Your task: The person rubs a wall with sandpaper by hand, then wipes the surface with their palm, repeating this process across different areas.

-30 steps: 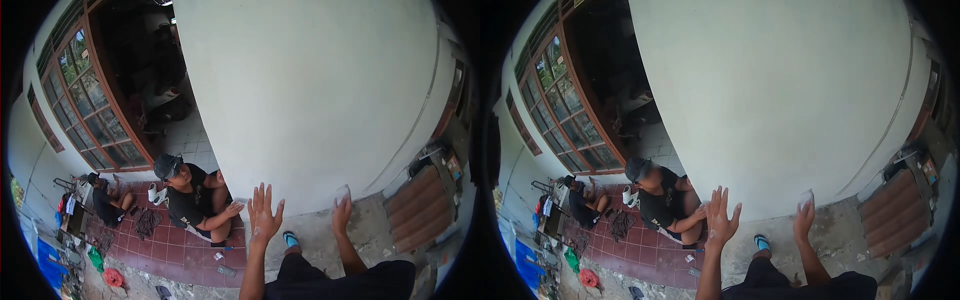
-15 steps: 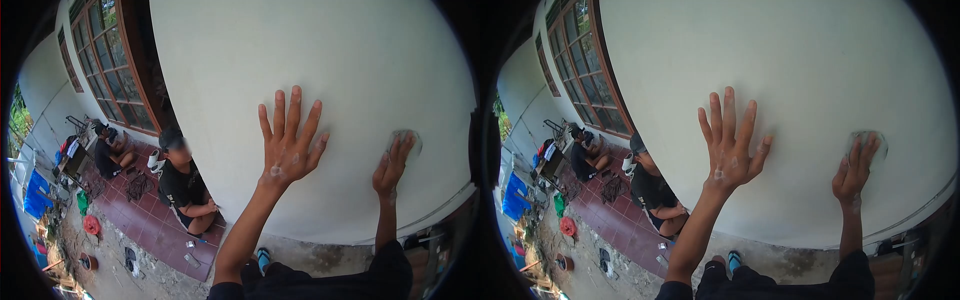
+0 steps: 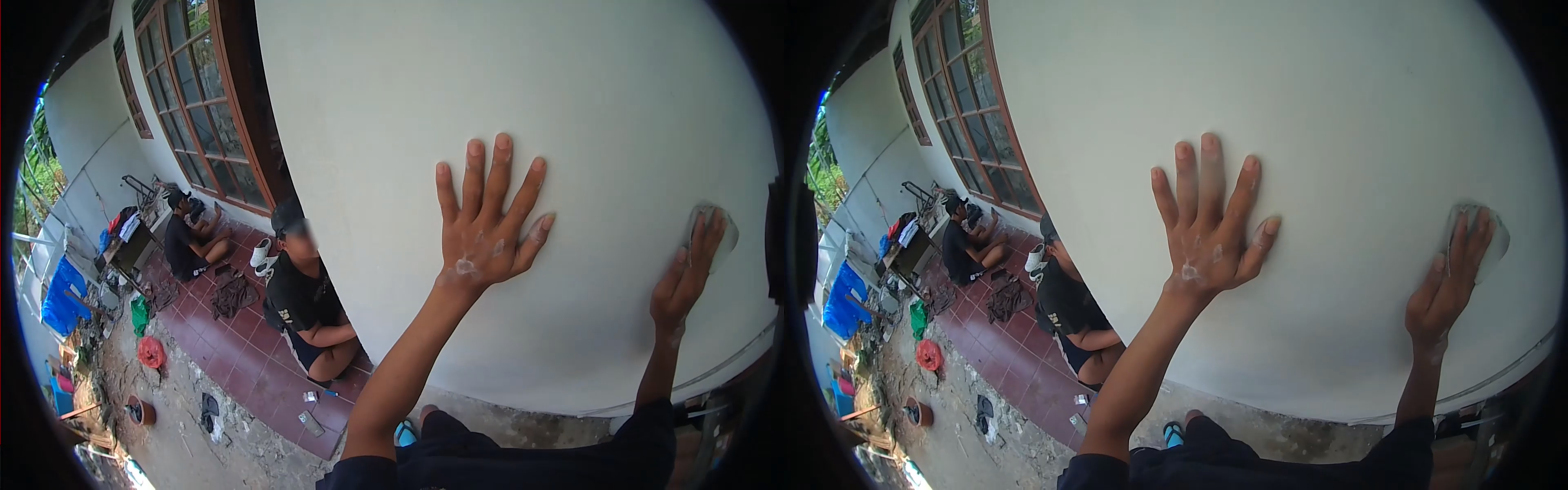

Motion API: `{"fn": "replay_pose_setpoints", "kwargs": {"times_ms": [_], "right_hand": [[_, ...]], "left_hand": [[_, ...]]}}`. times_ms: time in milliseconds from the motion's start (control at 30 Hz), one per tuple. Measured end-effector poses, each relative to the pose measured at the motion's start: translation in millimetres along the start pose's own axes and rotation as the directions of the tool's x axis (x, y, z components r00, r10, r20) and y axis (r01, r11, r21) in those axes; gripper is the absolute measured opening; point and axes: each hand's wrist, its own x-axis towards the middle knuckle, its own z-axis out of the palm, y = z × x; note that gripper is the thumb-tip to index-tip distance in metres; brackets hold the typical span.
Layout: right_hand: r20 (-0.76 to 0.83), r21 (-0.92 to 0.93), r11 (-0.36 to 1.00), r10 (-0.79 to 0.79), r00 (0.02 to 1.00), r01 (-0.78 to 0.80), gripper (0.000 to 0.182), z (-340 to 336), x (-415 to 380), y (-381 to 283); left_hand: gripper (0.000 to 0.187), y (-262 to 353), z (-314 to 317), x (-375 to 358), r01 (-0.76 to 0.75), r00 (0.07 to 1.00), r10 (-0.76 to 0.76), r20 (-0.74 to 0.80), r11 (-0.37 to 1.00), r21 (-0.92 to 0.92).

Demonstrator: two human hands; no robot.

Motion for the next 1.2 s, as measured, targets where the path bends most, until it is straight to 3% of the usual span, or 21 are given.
{"fn": "replay_pose_setpoints", "kwargs": {"times_ms": [67, 133, 200, 333, 467, 533, 567, 733, 800, 933, 1000, 1067, 1200], "right_hand": [[-0.005, 0.033, 0.999, 0.025, 1.0, -0.025, 0.047, 3.4, 2.4, -13.4], [0.092, 0.09, 0.995, -0.053, 0.994, 0.045, 0.047, 8.6, -6.4, -18.1], [0.247, -0.097, 0.97, -0.195, 0.949, 0.224, 0.046, 2.8, -6.7, -20.9], [-0.008, -0.093, 0.996, -0.004, 1.0, 0.003, 0.047, -5.5, 19.1, 6.4], [0.059, -0.198, 0.96, -0.188, 0.98, 0.196, 0.047, -0.5, 11.6, -5.3], [0.075, -0.166, 0.98, -0.095, 0.993, 0.106, 0.047, -6.2, 15.3, 0.9], [0.01, -0.109, 0.994, -0.006, 1.0, 0.007, 0.048, -6.9, 19.7, 5.7], [0.081, -0.17, 0.975, -0.133, 0.988, 0.145, 0.048, -3.5, 12.4, -12.5], [0.045, -0.25, 0.96, -0.121, 0.992, 0.129, 0.047, -8.2, 34.1, -1.4], [-0.148, -0.228, 0.974, -0.035, 0.988, 0.001, 0.046, -4.2, 60.9, 15.2], [-0.169, -0.245, 0.969, -0.064, 0.984, 0.021, 0.046, -0.7, 51.8, 6.4], [-0.049, -0.257, 0.964, -0.083, 0.995, 0.068, 0.046, -5.4, 47.5, -0.4], [-0.225, -0.208, 0.975, 0.032, 0.974, -0.08, 0.046, -25.7, 90.2, 46.5]], "left_hand": [[0.059, 0.2, 2.5, -0.8, 0.018, 1.0, -0.018, 0.001, 1.0, 0.008], [0.058, 0.5, 4.8, 0.4, 0.018, 1.0, -0.018, -0.012, 1.0, -0.003], [0.058, 1.2, 2.8, 1.8, 0.019, 1.0, -0.019, 0.003, 1.0, -0.01], [0.057, -0.2, 1.0, 0.9, 0.016, 1.0, -0.017, -0.021, 0.999, -0.028], [0.056, 2.8, 4.3, 1.3, 0.05, 0.998, -0.051, -0.027, 0.998, -0.047], [0.055, 1.0, 3.7, 1.8, 0.037, 0.998, -0.039, -0.046, 0.999, -0.034], [0.055, 1.3, 3.4, 0.8, 0.043, 0.998, -0.045, -0.035, 0.998, -0.037], [0.053, 2.3, 5.2, 1.8, 0.038, 0.997, -0.043, -0.066, 0.996, -0.082], [0.053, 1.3, 3.9, 3.1, 0.029, 0.997, -0.035, -0.062, 0.996, -0.087], [0.054, 1.5, 5.3, 3.2, 0.04, 0.998, -0.044, -0.035, 0.995, -0.094], [0.054, 1.1, 4.8, 3.3, 0.029, 0.998, -0.034, -0.049, 0.995, -0.093], [0.055, -0.2, 5.9, 7.1, 0.022, 0.998, -0.027, -0.058, 0.996, -0.085], [0.057, 2.7, 2.5, 3.1, 0.024, 0.998, -0.029, -0.055, 0.995, -0.096]]}}
